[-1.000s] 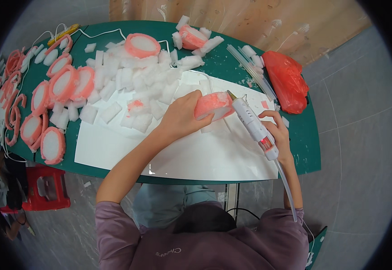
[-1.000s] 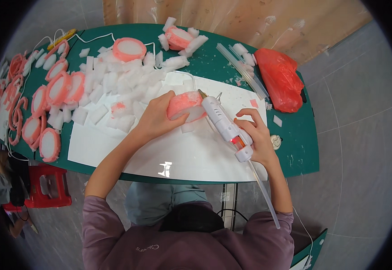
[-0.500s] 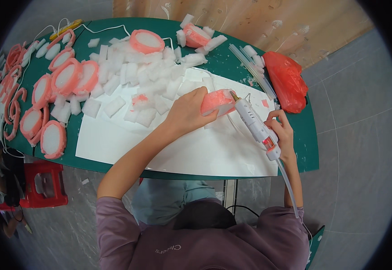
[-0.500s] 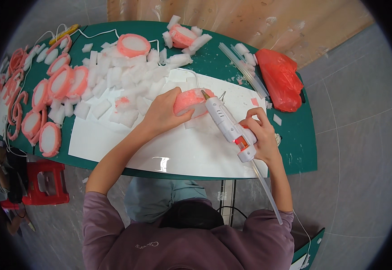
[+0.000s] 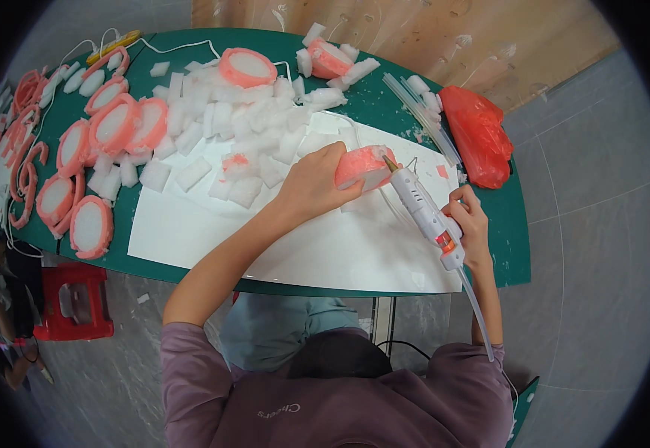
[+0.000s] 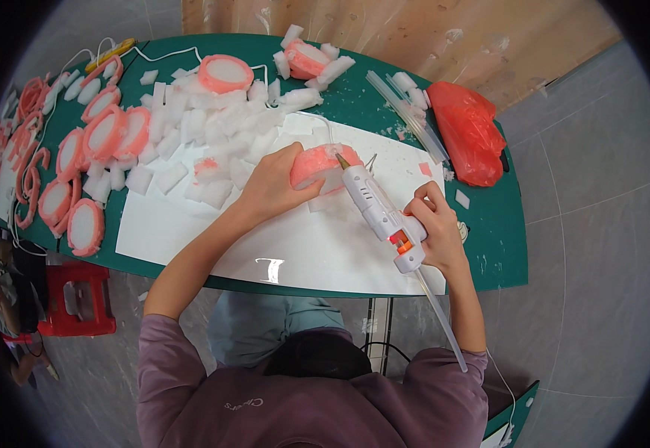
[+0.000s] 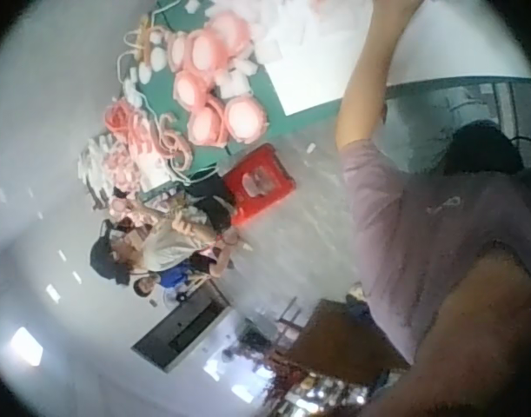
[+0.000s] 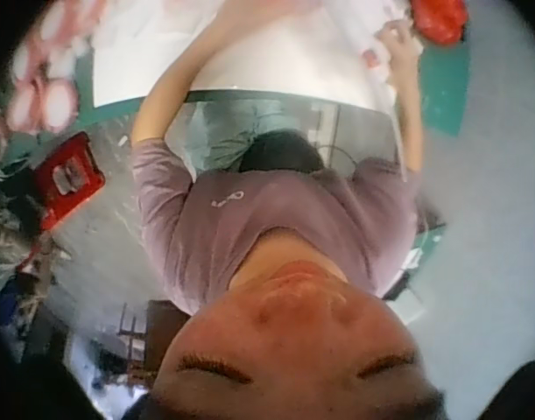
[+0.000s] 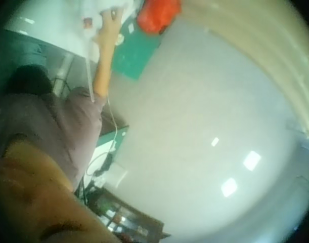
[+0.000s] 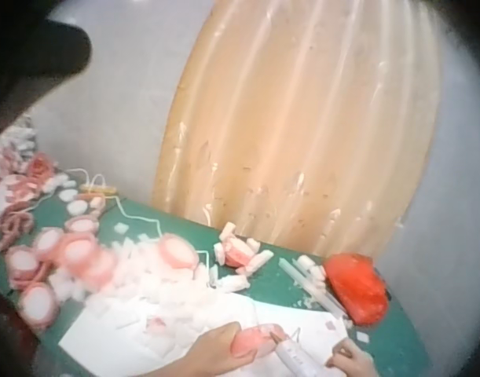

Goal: Assembling white foam pieces into pink plastic rings using a glue gun.

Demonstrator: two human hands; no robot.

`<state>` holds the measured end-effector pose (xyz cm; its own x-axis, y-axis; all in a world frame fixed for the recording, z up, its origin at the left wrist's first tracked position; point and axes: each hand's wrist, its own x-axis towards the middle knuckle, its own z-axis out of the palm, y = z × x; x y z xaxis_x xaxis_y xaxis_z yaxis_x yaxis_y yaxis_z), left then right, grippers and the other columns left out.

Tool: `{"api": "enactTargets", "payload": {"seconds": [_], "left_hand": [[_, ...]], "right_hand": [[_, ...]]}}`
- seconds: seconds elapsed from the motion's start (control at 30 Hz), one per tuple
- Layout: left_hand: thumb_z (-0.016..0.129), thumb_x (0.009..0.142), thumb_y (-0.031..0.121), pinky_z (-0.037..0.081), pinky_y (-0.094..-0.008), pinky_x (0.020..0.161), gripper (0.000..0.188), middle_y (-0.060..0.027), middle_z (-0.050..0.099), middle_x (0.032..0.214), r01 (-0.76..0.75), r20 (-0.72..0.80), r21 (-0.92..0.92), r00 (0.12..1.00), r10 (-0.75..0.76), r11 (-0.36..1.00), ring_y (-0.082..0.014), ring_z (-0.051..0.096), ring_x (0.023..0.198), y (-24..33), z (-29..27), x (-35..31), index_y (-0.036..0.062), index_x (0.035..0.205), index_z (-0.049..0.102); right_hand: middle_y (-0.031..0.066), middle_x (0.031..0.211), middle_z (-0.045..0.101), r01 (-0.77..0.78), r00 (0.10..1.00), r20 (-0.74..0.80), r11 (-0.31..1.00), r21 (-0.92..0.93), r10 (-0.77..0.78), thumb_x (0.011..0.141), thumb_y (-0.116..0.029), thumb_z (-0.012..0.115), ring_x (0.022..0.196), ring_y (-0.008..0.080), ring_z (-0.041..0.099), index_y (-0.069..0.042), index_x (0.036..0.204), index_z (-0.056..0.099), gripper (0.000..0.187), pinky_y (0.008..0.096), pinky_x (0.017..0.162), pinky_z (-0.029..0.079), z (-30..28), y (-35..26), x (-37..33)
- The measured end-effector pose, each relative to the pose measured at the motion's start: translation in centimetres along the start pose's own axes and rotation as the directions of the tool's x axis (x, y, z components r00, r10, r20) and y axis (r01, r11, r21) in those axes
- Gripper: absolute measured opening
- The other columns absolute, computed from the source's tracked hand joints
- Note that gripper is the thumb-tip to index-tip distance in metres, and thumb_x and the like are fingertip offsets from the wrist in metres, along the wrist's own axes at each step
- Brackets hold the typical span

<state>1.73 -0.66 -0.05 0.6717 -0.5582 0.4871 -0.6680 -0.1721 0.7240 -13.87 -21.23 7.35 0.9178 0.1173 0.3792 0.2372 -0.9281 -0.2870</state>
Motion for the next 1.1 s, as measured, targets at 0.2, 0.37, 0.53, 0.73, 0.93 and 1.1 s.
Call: {"api": "enactTargets", "payload": {"seconds": [0.2,0.37,0.53,0.73,0.93,1.1], "left_hand": [[0.067,0.067,0.027,0.043,-0.037,0.057,0.036,-0.0177,0.053,0.071,0.02,0.014,0.012,1.0,-0.021,1.0,-0.0322,0.053,0.064,-0.1,0.0,0.1,0.0003,0.077,0.044],[0.068,0.067,0.024,0.042,-0.0352,0.058,0.035,-0.0178,0.053,0.07,0.029,0.0,-0.009,1.0,-0.029,1.0,-0.0314,0.053,0.063,-0.4,0.2,0.1,-0.0001,0.076,0.045],[0.068,0.067,0.024,0.044,-0.0362,0.061,0.035,-0.0196,0.055,0.073,0.041,-0.047,-0.067,0.998,-0.044,0.997,-0.0339,0.055,0.067,-0.8,0.2,0.2,-0.0009,0.079,0.047],[0.068,0.066,0.025,0.044,-0.0378,0.061,0.035,-0.0207,0.054,0.073,-0.014,-0.063,-0.038,0.998,0.012,0.999,-0.0363,0.054,0.068,-0.6,0.4,0.0,-0.0005,0.079,0.047],[0.068,0.066,0.027,0.044,-0.0387,0.061,0.036,-0.0203,0.055,0.072,0.044,-0.028,-0.074,0.999,-0.046,0.996,-0.0358,0.055,0.068,-0.8,0.0,0.3,-0.0005,0.079,0.048],[0.065,0.066,0.029,0.044,-0.0418,0.063,0.038,-0.0208,0.056,0.075,0.046,-0.005,-0.07,0.999,-0.047,0.996,-0.0372,0.055,0.072,-0.9,-0.3,0.3,-0.0009,0.081,0.046]], "right_hand": [[0.0099,0.082,0.04,-0.002,1.0,0.011,1.0,0.002,0.002,0.054,-0.01,0.069,0.058,0.0194,0.054,-0.001,0.072,0.05,0.028,0.0274,0.055,0.044,-0.1,0.3,-0.6],[0.0108,0.086,0.043,0.066,0.998,-0.006,0.996,-0.063,-0.066,0.052,-0.004,0.063,0.057,0.019,0.053,-0.002,0.078,0.055,0.027,0.0264,0.052,0.043,-0.5,0.8,-0.9],[0.0114,0.091,0.045,0.058,0.991,-0.112,0.986,-0.156,-0.076,0.052,0.001,0.06,0.06,0.0228,0.054,-0.005,0.092,0.061,0.04,0.0308,0.055,0.044,-1.2,4.0,-0.7],[0.0077,0.087,0.048,-0.118,0.993,-0.027,0.941,-0.318,0.115,0.054,-0.009,0.068,0.076,0.0297,0.056,-0.012,0.096,0.056,0.044,0.0395,0.063,0.045,0.8,12.5,3.5],[0.0086,0.096,0.048,-0.074,0.975,0.163,0.91,-0.409,0.153,0.06,-0.011,0.069,0.085,0.0286,0.054,-0.015,0.106,0.054,0.049,0.0419,0.069,0.046,2.6,17.0,9.6],[0.0104,0.112,0.044,-0.079,0.947,0.195,0.777,-0.624,0.253,0.066,-0.015,0.069,0.111,0.0278,0.041,-0.018,0.12,0.047,0.058,0.0524,0.083,0.034,2.2,13.7,13.9]]}}
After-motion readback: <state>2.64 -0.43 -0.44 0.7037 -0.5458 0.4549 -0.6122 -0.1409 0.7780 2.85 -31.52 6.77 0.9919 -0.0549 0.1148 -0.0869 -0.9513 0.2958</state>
